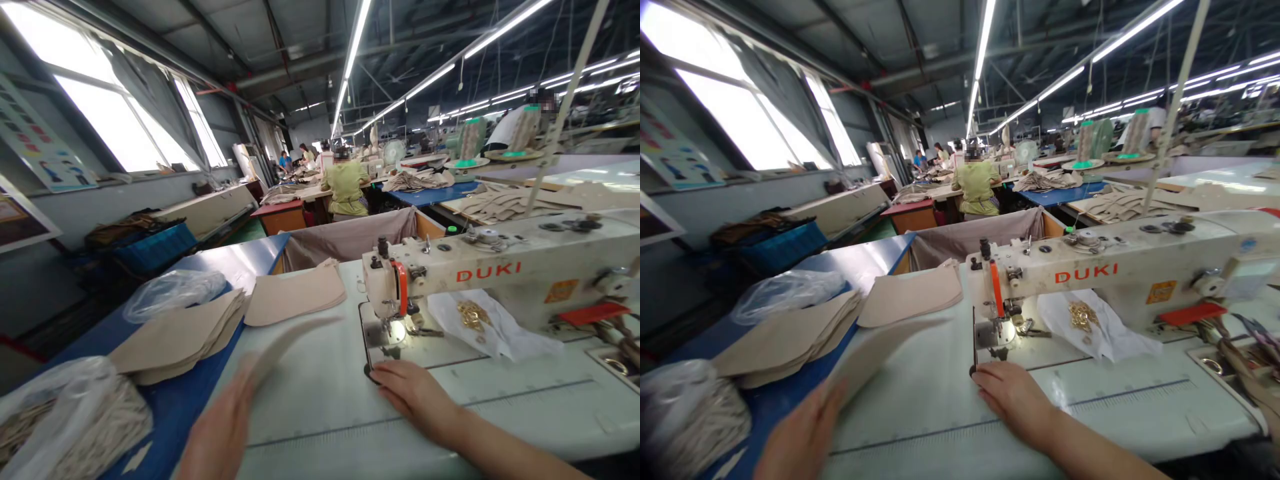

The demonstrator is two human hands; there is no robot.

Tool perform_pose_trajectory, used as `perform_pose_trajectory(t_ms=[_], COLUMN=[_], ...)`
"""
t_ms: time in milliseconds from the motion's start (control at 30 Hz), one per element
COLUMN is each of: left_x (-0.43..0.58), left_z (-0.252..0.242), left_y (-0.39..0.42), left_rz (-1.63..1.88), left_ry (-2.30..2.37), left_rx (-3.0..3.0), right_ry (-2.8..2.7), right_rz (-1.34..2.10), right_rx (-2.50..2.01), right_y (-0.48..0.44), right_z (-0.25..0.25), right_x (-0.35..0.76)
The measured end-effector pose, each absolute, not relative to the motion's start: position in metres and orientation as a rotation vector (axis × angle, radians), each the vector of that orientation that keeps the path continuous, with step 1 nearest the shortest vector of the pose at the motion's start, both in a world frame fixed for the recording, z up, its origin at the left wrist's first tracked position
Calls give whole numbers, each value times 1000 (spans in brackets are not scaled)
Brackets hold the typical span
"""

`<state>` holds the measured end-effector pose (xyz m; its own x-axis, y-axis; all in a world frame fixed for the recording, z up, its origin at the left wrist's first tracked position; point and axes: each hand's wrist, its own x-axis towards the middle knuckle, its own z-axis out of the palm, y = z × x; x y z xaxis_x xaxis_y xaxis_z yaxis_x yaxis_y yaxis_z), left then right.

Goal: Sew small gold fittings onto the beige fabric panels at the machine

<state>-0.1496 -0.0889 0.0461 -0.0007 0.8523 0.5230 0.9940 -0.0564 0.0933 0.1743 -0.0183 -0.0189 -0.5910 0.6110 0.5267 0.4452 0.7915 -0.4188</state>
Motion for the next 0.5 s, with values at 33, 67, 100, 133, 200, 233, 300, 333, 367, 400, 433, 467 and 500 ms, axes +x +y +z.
perform_pose_trajectory(t_ms=[33, 67, 100, 133, 200, 233, 300, 333, 367, 400, 433, 467, 500], left_x=[-152, -153, -151, -147, -137, -131, -119, -115, -111, -109, -108, -108, -108], left_z=[71, 94, 113, 126, 135, 130, 107, 90, 72, 55, 39, 25, 14], left_y=[-74, -58, -40, -21, 18, 36, 65, 76, 84, 88, 91, 91, 90], left_rz=[-696, -717, -724, -715, -633, -559, -418, -386, -358, -332, -311, -297, -286], left_ry=[-1899, -1858, -1790, -1730, -1694, -1729, -1827, -1856, -1882, -1916, -1955, -1990, -2011], left_rx=[-1899, -1875, -1861, -1863, -1913, -1950, -2014, -2028, -2042, -2048, -2048, -2041, -2041], right_ry=[-2301, -2302, -2299, -2295, -2291, -2290, -2282, -2269, -2252, -2230, -2213, -2203, -2201], right_rz=[320, 320, 320, 322, 335, 339, 339, 331, 317, 295, 268, 242, 219], right_rx=[-782, -786, -793, -803, -828, -835, -829, -818, -805, -793, -778, -759, -738], right_y=[-19, -19, -19, -19, -18, -18, -17, -15, -14, -12, -10, -8, -7], right_z=[-20, -21, -21, -22, -22, -23, -26, -28, -31, -35, -38, -41, -43], right_x=[174, 173, 172, 172, 170, 170, 169, 169, 168, 167, 166, 166, 165])
